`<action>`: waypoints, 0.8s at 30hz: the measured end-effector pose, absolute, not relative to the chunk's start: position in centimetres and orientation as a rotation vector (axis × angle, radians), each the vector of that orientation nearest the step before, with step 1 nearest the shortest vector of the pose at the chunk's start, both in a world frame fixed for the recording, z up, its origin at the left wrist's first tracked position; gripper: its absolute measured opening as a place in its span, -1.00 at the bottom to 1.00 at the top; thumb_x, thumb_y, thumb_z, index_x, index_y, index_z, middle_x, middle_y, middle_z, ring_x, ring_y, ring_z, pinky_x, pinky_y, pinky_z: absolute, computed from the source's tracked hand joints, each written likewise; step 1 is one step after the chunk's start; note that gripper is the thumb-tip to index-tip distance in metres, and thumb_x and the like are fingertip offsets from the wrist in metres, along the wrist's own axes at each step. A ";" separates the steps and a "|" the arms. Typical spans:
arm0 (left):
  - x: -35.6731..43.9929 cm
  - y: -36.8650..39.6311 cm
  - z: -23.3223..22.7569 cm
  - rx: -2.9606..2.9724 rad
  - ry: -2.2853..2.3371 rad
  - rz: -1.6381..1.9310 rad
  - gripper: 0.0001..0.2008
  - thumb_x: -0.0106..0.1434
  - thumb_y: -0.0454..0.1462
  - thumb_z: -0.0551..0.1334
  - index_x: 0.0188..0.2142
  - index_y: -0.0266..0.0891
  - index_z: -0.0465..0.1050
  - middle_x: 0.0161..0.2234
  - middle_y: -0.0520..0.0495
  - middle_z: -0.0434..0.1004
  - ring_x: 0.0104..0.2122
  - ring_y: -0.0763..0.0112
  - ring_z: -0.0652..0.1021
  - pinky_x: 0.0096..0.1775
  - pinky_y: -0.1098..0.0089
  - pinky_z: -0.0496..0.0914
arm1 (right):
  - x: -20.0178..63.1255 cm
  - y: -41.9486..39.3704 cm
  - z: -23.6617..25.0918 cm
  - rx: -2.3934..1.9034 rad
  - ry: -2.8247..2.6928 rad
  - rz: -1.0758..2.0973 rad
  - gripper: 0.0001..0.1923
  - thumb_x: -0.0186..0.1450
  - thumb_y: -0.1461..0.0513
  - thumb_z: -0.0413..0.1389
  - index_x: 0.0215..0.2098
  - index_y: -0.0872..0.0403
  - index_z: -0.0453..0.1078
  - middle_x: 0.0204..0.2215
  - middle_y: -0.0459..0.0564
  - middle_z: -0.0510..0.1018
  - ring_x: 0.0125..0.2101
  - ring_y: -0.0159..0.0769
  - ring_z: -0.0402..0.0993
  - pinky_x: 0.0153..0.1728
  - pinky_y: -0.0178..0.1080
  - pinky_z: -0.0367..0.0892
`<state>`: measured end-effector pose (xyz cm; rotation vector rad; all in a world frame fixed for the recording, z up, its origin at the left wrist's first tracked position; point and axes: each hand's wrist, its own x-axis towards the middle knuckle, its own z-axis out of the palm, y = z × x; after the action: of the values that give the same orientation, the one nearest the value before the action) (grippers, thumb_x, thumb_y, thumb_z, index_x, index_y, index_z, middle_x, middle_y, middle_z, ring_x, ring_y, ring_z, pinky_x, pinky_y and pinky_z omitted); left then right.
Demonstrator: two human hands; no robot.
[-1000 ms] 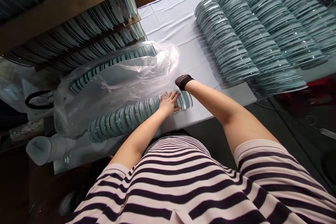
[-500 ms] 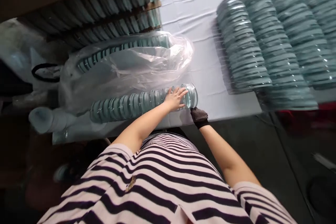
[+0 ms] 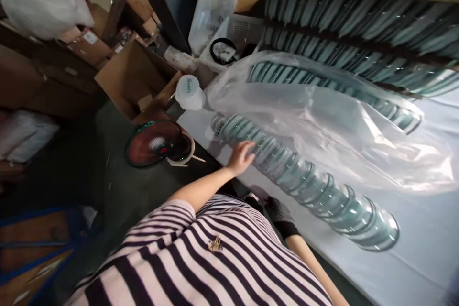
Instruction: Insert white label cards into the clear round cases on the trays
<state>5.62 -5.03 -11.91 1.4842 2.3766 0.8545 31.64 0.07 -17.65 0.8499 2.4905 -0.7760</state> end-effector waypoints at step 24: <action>-30.7 -8.0 -12.0 0.613 2.835 0.957 -0.44 0.37 -0.33 0.01 0.35 -0.13 0.17 0.35 -0.09 0.22 0.41 0.14 0.08 0.32 -0.10 0.09 | -26.8 6.6 -9.0 1.263 2.325 -1.668 -0.39 0.31 0.10 -0.08 0.25 0.26 0.21 -0.04 0.20 0.55 -0.22 -0.27 0.51 -0.22 -0.26 0.45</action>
<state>-30.70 -8.01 -12.02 0.6132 2.8352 0.9567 -26.81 6.59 -8.97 1.2630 2.3253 -1.6681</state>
